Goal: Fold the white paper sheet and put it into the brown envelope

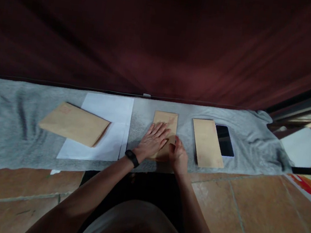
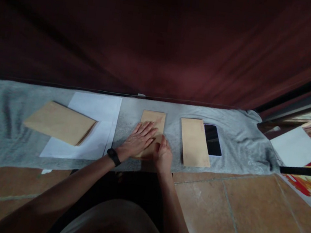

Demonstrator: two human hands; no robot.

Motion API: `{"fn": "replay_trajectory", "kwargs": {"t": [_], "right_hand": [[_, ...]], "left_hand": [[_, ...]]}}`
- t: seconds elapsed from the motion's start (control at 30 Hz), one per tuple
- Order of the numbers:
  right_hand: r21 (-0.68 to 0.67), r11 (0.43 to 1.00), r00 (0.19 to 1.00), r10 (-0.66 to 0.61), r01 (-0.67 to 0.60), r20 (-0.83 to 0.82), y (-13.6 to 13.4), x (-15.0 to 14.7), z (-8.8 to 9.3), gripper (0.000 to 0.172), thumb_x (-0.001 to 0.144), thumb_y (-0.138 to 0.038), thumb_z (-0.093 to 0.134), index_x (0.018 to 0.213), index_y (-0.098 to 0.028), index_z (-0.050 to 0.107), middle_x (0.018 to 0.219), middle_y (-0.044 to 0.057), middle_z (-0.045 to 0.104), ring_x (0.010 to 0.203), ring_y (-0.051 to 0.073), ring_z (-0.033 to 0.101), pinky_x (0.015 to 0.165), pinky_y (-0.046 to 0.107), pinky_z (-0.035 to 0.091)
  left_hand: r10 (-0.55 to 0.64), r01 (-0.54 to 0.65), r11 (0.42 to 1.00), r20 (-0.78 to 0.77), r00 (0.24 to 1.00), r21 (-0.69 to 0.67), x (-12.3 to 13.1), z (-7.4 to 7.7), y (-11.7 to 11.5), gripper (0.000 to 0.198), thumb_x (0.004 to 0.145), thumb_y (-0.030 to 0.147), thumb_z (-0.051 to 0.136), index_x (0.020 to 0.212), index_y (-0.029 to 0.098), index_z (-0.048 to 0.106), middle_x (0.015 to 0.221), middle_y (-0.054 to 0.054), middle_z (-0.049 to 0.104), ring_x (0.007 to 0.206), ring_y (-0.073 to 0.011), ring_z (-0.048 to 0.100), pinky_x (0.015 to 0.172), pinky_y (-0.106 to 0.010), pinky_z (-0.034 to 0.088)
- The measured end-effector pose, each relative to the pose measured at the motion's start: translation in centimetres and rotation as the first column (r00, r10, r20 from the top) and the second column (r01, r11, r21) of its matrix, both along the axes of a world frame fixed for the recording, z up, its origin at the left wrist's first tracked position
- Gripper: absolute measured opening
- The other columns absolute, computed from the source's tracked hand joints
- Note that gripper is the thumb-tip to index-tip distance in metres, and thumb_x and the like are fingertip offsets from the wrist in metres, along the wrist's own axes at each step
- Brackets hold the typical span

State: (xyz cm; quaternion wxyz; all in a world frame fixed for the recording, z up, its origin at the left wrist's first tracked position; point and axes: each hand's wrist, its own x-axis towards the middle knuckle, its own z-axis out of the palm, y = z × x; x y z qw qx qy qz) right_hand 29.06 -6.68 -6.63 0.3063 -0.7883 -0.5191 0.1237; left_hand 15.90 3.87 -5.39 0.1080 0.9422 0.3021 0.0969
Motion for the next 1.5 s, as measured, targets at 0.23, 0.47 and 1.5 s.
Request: {"fn": "replay_trajectory", "kwargs": {"t": [0.23,0.47,1.5], "right_hand": [[-0.043,0.999,0.999,0.033,-0.032,0.018,0.2,0.2,0.5,0.046,0.099,-0.025,0.044,0.143,-0.011,0.048,0.120,0.019,0.068,0.109,0.030,0.065,0.092,0.042,0.053],[-0.038,0.999,1.000,0.026,-0.026,0.007,0.5,0.4,0.4,0.045,0.098,-0.023,0.046,0.143,-0.016,0.049,0.116,0.017,0.069,0.104,0.029,0.066,0.089,0.040,0.054],[0.024,0.989,0.971,0.139,-0.147,0.196,-3.2,-0.3,-0.9,0.042,0.103,-0.021,0.041,0.144,-0.020,0.050,0.142,0.012,0.057,0.120,0.026,0.054,0.099,0.040,0.042]], "left_hand": [[-0.048,0.048,0.999,0.021,0.999,-0.002,1.0,-0.2,1.6,0.052,0.105,0.036,0.031,0.155,0.022,0.038,0.167,-0.006,0.027,0.156,-0.0253,0.018,0.128,-0.054,0.008],[-0.062,0.063,0.998,0.032,0.998,-0.020,1.7,-0.5,3.5,0.055,0.105,0.038,0.031,0.157,0.017,0.035,0.168,-0.009,0.025,0.156,-0.0235,0.019,0.128,-0.047,0.013],[-0.194,0.194,0.980,0.007,0.981,-0.052,-1.6,-1.0,-1.5,0.055,0.106,0.037,0.030,0.157,0.016,0.034,0.164,-0.009,0.034,0.155,-0.0201,0.022,0.127,-0.042,0.016]]}}
